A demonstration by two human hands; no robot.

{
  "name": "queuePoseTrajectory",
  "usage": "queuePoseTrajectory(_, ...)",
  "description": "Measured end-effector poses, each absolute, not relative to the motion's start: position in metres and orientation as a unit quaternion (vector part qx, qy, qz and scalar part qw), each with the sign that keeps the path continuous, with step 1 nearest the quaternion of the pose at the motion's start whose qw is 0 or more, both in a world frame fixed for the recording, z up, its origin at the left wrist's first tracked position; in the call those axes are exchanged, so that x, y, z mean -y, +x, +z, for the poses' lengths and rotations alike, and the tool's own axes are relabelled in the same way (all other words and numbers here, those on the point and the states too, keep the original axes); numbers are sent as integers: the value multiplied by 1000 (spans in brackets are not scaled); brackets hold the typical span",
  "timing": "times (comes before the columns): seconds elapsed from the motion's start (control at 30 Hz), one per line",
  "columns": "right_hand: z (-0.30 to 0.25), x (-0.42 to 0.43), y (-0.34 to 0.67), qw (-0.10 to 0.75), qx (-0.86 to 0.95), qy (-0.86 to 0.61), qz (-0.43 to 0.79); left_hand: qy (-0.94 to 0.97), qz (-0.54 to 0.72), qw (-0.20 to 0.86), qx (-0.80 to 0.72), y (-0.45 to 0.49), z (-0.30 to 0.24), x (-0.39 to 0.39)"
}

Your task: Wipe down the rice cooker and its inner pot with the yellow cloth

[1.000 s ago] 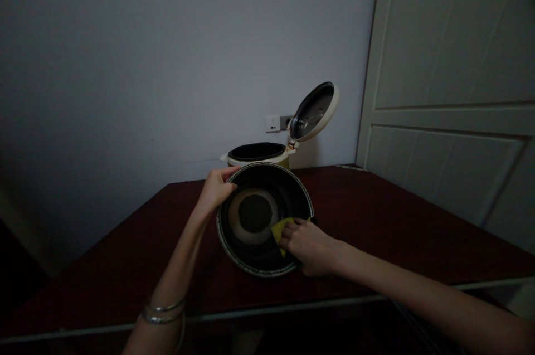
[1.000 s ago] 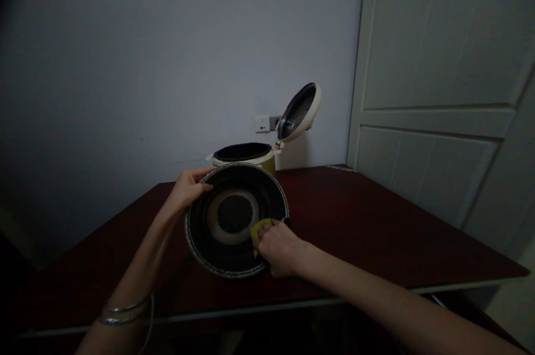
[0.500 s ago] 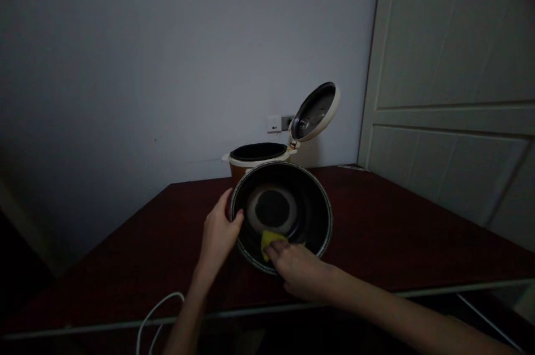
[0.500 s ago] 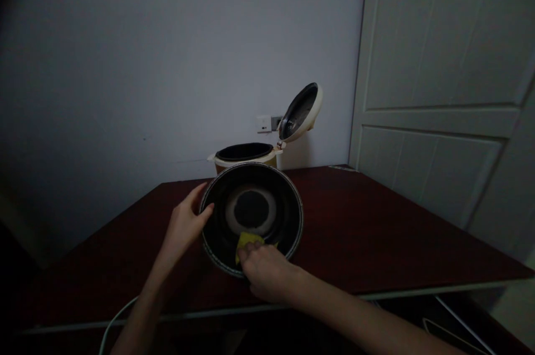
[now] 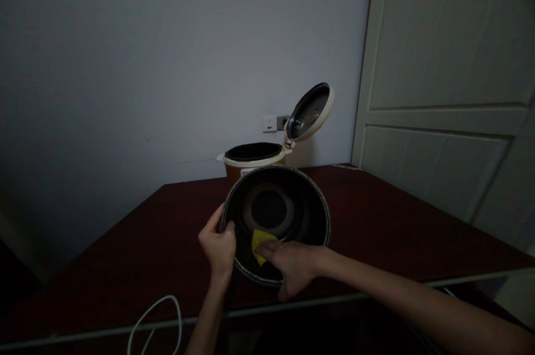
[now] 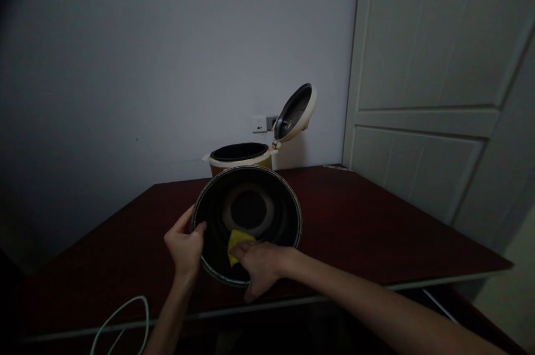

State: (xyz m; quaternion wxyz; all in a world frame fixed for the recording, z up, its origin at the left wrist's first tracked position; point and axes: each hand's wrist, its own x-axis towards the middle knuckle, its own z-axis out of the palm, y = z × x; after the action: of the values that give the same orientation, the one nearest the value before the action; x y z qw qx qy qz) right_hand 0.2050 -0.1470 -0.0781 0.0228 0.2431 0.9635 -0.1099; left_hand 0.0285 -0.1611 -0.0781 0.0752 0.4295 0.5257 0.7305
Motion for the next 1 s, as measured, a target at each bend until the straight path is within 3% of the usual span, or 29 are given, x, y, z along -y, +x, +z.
queuePoseTrajectory(0.23, -71, 150, 211, 121, -954, 269, -55, 483, 702, 87, -515, 18, -47, 161)
queuePoseTrajectory(0.5, -72, 147, 207, 193, -933, 302, 16, 656, 565, 44, -498, 15, -2, 165)
queuePoseTrajectory(0.83, -66, 144, 215, 133, -941, 309, -17, 732, 409, 5, -545, 22, 27, 138)
queuePoseTrajectory(1.0, -72, 141, 219, 85, -955, 285, -14, 697, 425, -29, -577, 20, 19, 143)
